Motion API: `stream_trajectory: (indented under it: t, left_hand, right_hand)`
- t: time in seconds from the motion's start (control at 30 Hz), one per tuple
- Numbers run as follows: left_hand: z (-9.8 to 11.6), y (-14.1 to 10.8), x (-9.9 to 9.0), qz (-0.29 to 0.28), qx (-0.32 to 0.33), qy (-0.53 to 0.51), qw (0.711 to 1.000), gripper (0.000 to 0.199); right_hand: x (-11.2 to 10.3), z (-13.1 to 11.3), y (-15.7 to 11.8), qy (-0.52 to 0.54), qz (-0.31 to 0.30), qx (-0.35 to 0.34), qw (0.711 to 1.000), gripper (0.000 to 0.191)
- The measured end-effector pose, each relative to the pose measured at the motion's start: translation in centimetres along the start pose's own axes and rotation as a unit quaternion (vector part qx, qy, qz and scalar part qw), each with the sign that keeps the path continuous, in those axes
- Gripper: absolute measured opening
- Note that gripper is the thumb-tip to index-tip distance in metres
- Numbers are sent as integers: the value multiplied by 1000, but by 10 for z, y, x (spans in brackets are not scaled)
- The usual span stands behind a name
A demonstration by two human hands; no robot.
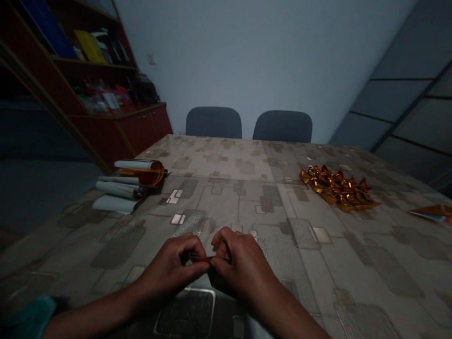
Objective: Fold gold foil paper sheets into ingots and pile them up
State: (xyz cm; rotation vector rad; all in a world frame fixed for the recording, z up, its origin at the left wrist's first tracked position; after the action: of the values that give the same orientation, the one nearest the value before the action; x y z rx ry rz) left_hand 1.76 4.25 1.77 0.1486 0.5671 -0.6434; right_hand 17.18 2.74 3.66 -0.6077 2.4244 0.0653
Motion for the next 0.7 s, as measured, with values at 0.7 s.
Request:
stream_trajectory:
  t: [0.7]
  left_hand:
    - [-7,0,7,-43,-60,-359,930,37]
  right_hand:
    - [-12,10,4,334,23,19,942,24]
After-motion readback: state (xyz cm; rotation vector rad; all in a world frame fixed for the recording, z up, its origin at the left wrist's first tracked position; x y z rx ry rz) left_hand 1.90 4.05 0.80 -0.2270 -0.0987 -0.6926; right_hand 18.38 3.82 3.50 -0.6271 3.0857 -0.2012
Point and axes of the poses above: each hand's wrist, its own y-axis towards the middle knuckle, its own x-axis out of the palm, z = x × y, the point moved 5 cm from there along y, towards the middle knuckle, and after that the axes turned 11 degrees about -z, right-handed, at the moved point
